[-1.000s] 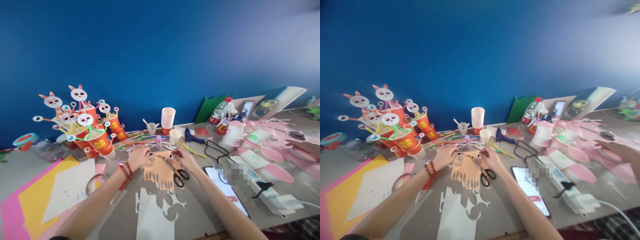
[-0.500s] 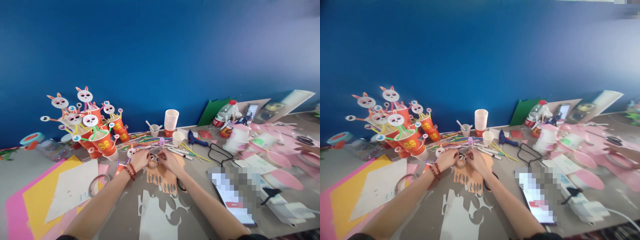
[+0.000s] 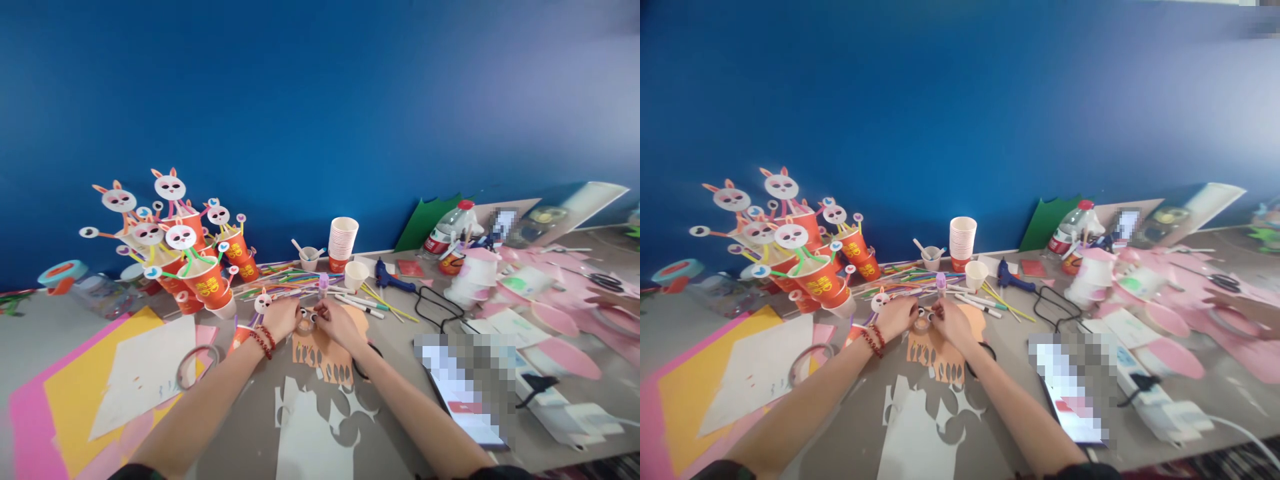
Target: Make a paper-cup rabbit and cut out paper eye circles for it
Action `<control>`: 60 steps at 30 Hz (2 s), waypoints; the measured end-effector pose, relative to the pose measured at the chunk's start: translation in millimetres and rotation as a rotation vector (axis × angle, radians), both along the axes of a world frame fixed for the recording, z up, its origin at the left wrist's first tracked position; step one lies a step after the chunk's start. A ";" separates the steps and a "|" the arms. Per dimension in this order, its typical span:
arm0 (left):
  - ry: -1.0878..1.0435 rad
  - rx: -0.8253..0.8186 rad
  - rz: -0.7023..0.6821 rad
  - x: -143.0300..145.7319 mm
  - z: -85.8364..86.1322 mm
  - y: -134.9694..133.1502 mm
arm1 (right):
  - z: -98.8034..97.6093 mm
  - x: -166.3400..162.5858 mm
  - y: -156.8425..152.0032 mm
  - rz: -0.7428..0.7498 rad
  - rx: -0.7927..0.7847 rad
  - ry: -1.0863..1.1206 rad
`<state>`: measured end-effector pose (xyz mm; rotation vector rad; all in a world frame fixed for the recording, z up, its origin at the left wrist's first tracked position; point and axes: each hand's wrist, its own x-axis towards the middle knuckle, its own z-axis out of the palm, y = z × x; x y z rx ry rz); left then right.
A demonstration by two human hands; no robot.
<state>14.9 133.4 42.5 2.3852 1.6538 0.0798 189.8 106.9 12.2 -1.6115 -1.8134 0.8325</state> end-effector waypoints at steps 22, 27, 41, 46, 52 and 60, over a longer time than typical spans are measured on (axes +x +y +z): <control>-0.021 0.010 -0.020 -2.7 -0.6 0.2 | -0.8 -10.1 -8.4 -0.047 0.070 -0.265; -0.020 0.014 -0.018 -2.8 1.5 -1.9 | 7.6 -7.2 -10.5 -0.046 0.111 -0.235; -0.009 -0.027 -0.016 -5.5 0.9 0.6 | 10.9 26.1 -22.6 -0.052 0.167 -0.029; -0.020 -0.036 -0.026 -5.4 1.2 -0.6 | 8.7 33.3 -32.4 -0.076 0.135 0.012; -0.037 -0.024 -0.035 -6.3 -1.7 -0.1 | 8.5 32.6 -43.2 -0.088 0.091 0.059; -0.101 0.041 -0.042 -9.0 -0.3 1.0 | 8.7 33.3 -51.0 -0.086 0.077 0.112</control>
